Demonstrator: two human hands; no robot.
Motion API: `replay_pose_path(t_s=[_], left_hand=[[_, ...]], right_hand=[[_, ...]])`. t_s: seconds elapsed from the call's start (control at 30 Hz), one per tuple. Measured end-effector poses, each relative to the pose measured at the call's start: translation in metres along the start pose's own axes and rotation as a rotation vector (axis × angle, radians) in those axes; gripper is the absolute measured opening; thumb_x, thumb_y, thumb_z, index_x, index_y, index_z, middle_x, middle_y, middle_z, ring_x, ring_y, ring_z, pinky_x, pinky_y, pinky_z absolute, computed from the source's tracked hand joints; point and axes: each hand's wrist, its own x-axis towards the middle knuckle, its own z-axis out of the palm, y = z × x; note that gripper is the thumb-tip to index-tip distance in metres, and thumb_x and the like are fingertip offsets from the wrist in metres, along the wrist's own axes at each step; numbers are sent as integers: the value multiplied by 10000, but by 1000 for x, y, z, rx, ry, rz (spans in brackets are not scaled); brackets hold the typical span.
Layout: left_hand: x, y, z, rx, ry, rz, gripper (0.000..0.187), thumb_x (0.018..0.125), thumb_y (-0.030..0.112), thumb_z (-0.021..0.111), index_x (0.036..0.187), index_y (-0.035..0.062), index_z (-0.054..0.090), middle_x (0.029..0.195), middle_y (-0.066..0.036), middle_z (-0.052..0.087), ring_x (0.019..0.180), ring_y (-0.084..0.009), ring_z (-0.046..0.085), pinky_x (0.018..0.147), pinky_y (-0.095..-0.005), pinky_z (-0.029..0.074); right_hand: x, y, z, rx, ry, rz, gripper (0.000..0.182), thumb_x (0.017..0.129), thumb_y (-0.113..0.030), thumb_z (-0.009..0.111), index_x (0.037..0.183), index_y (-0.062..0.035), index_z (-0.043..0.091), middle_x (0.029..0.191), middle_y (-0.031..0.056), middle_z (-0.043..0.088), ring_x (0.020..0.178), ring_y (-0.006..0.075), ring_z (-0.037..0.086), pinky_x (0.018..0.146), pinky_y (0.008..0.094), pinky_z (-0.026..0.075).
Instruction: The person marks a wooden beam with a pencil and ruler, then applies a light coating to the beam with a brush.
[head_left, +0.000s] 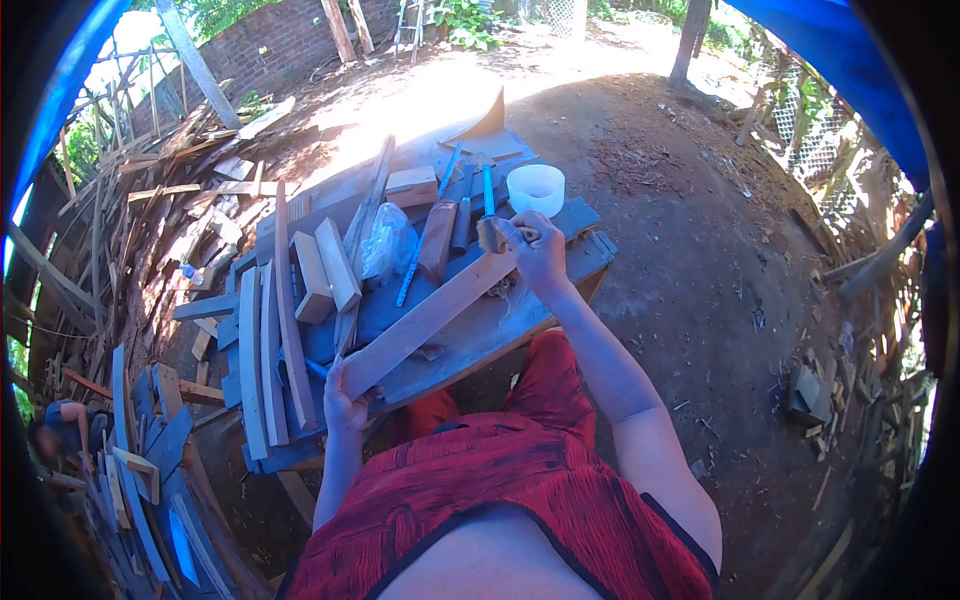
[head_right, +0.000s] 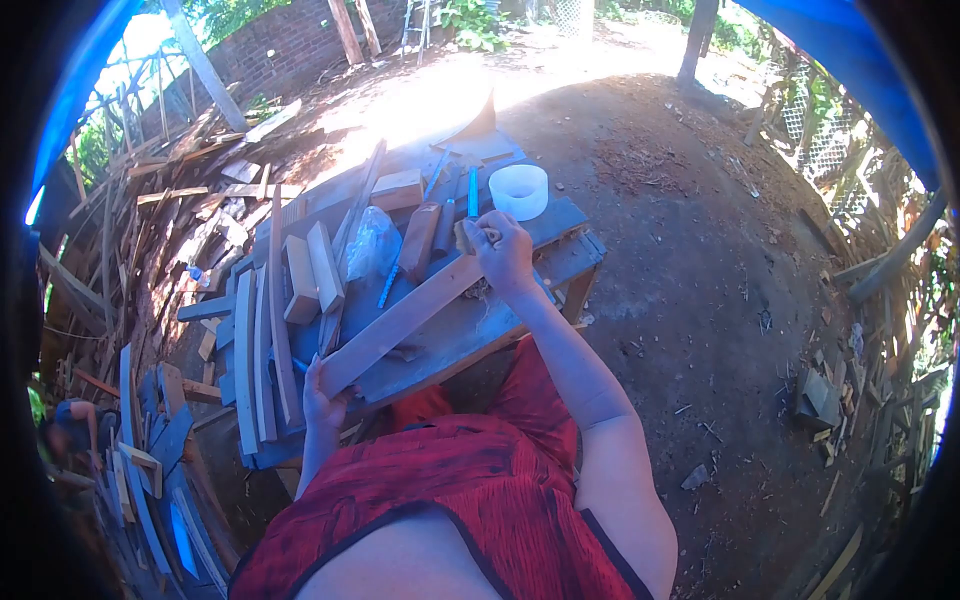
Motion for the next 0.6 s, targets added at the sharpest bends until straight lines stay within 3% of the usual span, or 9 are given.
replay_pose_path(t_s=[0.03,0.17,0.23,0.33,0.47,0.6], left_hand=[[0,-1,0,-2,-8,-1,437,896,447,538,1115,71,578,1023,-108,647,880,-247,646,597,-387,556],[1,-2,-2,-3,-15,-9,434,892,449,544,1112,75,579,1025,-108,646,882,-246,645,599,-389,557],[1,-1,-1,0,27,-9,434,889,448,548,1111,76,577,1026,-107,646,883,-247,645,597,-391,558],[2,-2,-3,-4,8,-13,435,888,447,549,1114,77,576,1026,-106,647,883,-248,645,596,-391,558],[2,-2,-4,-16,5,-21,433,888,443,551,1113,74,576,1023,-105,648,883,-248,645,594,-393,558],[2,-3,-5,-13,-17,-20,438,892,441,543,1119,67,574,1027,-108,647,879,-247,645,597,-395,561]], right_hand=[[-1,-1,-1,-101,50,-97,172,844,-169,687,796,-18,618,735,80,581,694,163,606,629,299,466],[-6,-2,0,-104,58,-136,183,853,-178,684,797,-17,619,758,70,587,661,141,589,607,288,464],[-10,-8,2,204,-62,90,183,864,-181,679,801,-20,619,734,44,592,629,104,581,585,265,457],[-13,-10,5,348,-83,252,185,870,-186,679,801,-25,620,694,15,596,597,65,568,562,233,445],[-11,-5,1,385,-38,299,188,869,-188,681,792,-28,619,653,-1,596,579,49,560,554,215,437],[-9,2,-8,234,4,177,136,882,-136,662,839,-12,629,704,-9,607,613,47,591,550,208,457]])
